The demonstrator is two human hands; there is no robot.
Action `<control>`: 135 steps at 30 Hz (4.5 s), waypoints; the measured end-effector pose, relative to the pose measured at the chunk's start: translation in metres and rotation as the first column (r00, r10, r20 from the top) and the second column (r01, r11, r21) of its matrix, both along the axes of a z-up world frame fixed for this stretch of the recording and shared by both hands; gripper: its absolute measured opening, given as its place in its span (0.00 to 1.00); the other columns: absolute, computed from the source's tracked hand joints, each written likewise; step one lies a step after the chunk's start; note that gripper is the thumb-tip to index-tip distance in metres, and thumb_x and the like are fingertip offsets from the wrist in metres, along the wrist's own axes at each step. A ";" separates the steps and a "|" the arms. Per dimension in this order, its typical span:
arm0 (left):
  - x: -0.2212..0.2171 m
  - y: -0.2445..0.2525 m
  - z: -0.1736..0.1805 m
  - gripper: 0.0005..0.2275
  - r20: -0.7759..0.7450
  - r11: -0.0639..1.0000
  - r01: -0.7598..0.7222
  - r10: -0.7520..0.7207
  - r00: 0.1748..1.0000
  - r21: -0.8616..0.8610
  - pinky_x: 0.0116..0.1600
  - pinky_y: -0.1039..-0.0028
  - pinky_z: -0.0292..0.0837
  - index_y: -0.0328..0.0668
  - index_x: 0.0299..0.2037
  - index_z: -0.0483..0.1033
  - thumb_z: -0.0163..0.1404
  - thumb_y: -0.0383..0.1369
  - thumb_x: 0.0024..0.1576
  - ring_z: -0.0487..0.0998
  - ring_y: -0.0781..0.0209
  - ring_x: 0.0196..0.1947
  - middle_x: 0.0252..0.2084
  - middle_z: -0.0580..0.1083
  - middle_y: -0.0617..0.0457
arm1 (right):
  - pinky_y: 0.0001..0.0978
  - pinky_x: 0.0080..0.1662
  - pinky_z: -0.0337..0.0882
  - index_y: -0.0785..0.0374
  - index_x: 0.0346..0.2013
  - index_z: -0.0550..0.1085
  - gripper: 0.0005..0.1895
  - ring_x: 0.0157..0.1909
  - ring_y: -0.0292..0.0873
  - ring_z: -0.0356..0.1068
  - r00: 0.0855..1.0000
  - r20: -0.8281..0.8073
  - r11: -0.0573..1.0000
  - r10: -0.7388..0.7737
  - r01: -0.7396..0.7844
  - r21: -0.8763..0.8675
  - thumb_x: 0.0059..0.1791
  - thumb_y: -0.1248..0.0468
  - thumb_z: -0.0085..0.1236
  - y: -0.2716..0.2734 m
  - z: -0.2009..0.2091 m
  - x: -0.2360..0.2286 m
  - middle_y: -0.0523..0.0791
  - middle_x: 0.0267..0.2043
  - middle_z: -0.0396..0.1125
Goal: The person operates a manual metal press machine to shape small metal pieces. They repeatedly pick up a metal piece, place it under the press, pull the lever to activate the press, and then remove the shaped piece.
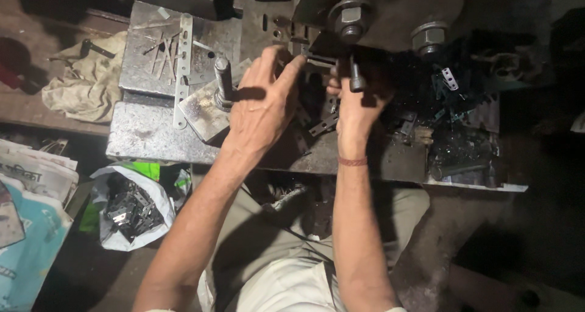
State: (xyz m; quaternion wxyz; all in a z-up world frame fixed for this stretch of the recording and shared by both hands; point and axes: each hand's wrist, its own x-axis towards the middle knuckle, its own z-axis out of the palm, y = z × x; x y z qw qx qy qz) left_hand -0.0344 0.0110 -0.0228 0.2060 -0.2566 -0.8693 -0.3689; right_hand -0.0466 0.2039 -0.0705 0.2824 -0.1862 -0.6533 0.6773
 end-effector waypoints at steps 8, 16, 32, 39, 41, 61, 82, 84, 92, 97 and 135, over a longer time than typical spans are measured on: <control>-0.005 0.008 -0.004 0.26 -0.003 0.985 -0.073 0.073 0.997 -0.155 0.51 0.55 0.71 0.38 0.66 0.70 0.50 0.20 0.54 0.71 0.42 0.46 0.56 0.65 0.33 | 0.24 0.26 0.76 0.70 0.37 0.77 0.04 0.24 0.35 0.74 0.981 0.194 0.969 -0.005 -0.043 0.242 0.48 0.73 0.57 0.006 0.015 0.016 0.45 0.27 0.74; -0.007 0.006 -0.007 0.27 -0.011 0.994 -0.069 0.069 0.998 -0.084 0.55 0.55 0.72 0.34 0.67 0.67 0.48 0.18 0.54 0.72 0.41 0.51 0.59 0.65 0.32 | 0.26 0.28 0.74 0.70 0.35 0.77 0.03 0.25 0.35 0.73 0.990 0.123 0.909 0.065 -0.110 0.402 0.51 0.71 0.58 0.023 -0.002 0.020 0.44 0.26 0.72; -0.007 0.008 -0.009 0.25 -0.066 0.991 -0.070 0.063 0.996 -0.113 0.53 0.55 0.72 0.39 0.66 0.69 0.52 0.22 0.55 0.71 0.40 0.49 0.59 0.65 0.33 | 0.38 0.37 0.72 0.66 0.38 0.77 0.05 0.31 0.43 0.73 0.989 0.035 0.462 0.143 -0.098 0.882 0.56 0.67 0.58 0.041 0.006 0.026 0.46 0.31 0.74; -0.006 0.011 -0.010 0.26 -0.047 0.984 -0.108 0.102 0.994 -0.142 0.53 0.56 0.72 0.41 0.68 0.69 0.50 0.20 0.56 0.71 0.42 0.48 0.59 0.65 0.33 | 0.36 0.32 0.79 0.64 0.48 0.76 0.10 0.29 0.44 0.76 0.960 0.022 0.806 0.278 -0.246 0.539 0.55 0.63 0.53 0.040 0.005 0.029 0.51 0.34 0.74; -0.006 0.012 -0.010 0.25 -0.048 0.983 -0.116 0.110 0.993 -0.142 0.53 0.55 0.72 0.41 0.68 0.69 0.51 0.22 0.57 0.71 0.41 0.48 0.59 0.65 0.33 | 0.41 0.37 0.76 0.62 0.44 0.77 0.08 0.30 0.45 0.74 0.978 0.037 0.697 0.203 -0.171 0.697 0.55 0.62 0.54 0.042 -0.001 0.028 0.49 0.33 0.73; -0.011 0.012 -0.022 0.27 -0.072 0.977 -0.118 0.107 0.992 -0.175 0.55 0.58 0.75 0.39 0.69 0.68 0.50 0.18 0.57 0.73 0.45 0.49 0.62 0.64 0.30 | 0.40 0.45 0.72 0.56 0.37 0.77 0.09 0.32 0.43 0.75 0.958 0.253 0.609 0.135 -0.282 0.742 0.54 0.57 0.53 0.055 0.006 0.027 0.41 0.30 0.74; 0.026 0.000 -0.011 0.29 -0.094 0.994 0.039 -0.029 0.995 0.101 0.59 0.61 0.75 0.39 0.66 0.64 0.58 0.17 0.53 0.75 0.41 0.59 0.64 0.65 0.38 | 0.40 0.47 0.76 0.64 0.52 0.77 0.10 0.43 0.50 0.75 0.982 0.029 0.432 0.185 -0.108 0.896 0.57 0.68 0.60 0.053 0.026 0.048 0.51 0.45 0.75; 0.047 -0.003 -0.019 0.27 -0.128 0.990 0.088 -0.074 0.989 0.107 0.56 0.61 0.76 0.40 0.63 0.67 0.59 0.18 0.52 0.76 0.42 0.56 0.61 0.67 0.40 | 0.32 0.40 0.72 0.68 0.55 0.75 0.14 0.37 0.41 0.71 0.996 0.057 0.621 0.072 -0.090 0.779 0.54 0.71 0.59 0.054 0.024 0.068 0.48 0.39 0.73; 0.080 0.002 -0.054 0.22 -0.045 0.980 0.090 -0.083 0.996 0.180 0.48 0.62 0.77 0.40 0.58 0.71 0.58 0.17 0.54 0.79 0.44 0.47 0.51 0.74 0.42 | 0.21 0.36 0.72 0.70 0.56 0.75 0.14 0.34 0.30 0.69 0.988 0.035 0.912 -0.147 0.122 0.391 0.55 0.74 0.57 0.089 -0.041 0.190 0.42 0.39 0.71; 0.081 0.001 -0.044 0.23 0.011 0.983 0.092 -0.095 0.995 0.161 0.49 0.61 0.76 0.36 0.58 0.69 0.57 0.18 0.51 0.78 0.41 0.48 0.51 0.73 0.40 | 0.23 0.33 0.75 0.68 0.55 0.73 0.15 0.32 0.30 0.70 0.971 0.087 0.939 -0.222 0.189 0.287 0.53 0.72 0.58 0.119 -0.035 0.181 0.43 0.39 0.73; 0.082 -0.013 -0.044 0.22 -0.002 0.962 0.068 -0.070 0.998 0.266 0.45 0.60 0.75 0.38 0.58 0.69 0.58 0.23 0.53 0.77 0.42 0.43 0.47 0.71 0.43 | 0.23 0.28 0.72 0.64 0.42 0.69 0.05 0.31 0.34 0.72 0.984 0.090 0.961 -0.151 0.124 0.248 0.54 0.71 0.57 0.156 -0.032 0.151 0.46 0.37 0.74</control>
